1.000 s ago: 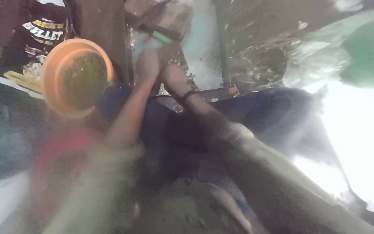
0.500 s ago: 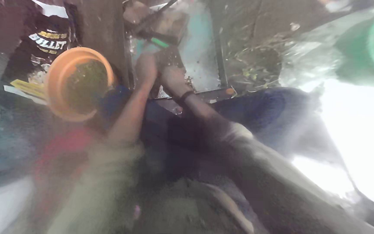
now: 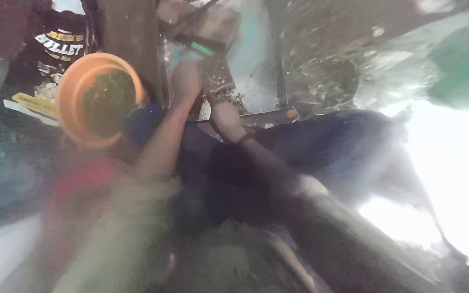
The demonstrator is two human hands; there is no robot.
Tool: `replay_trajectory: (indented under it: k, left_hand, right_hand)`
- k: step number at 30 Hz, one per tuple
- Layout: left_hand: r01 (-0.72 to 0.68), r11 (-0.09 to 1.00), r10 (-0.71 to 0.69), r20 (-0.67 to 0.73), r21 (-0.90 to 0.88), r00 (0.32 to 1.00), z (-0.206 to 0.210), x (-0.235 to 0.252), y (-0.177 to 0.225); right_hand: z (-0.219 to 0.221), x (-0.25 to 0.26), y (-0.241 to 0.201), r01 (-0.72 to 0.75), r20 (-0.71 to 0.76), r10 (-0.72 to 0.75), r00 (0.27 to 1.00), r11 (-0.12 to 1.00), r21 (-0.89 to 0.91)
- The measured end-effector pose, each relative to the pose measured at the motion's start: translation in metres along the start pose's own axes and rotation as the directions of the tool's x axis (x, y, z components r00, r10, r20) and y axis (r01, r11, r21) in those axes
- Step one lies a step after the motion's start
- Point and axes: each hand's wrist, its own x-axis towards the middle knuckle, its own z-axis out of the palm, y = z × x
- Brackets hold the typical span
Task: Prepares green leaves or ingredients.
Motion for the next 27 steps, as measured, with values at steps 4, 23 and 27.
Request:
replay_trajectory:
  k: [4,23,27]
  left_hand:
    - [-0.036,0.999,0.036,-0.005,-0.023,0.999,-0.003,-0.005,0.001]
    - [0.025,0.997,-0.024,0.023,-0.070,0.999,-0.001,0.003,-0.002]
    - [0.022,0.999,-0.022,0.025,-0.027,0.999,0.001,0.002,-0.002]
  right_hand:
    - [-0.004,0.030,-0.007,-0.029,0.051,0.036,0.998,0.991,-0.128]
    - [-0.036,0.028,0.016,-0.129,-0.070,0.121,0.990,0.984,-0.123]
    - [-0.033,0.042,0.030,-0.189,-0.107,0.181,0.978,0.979,-0.079]
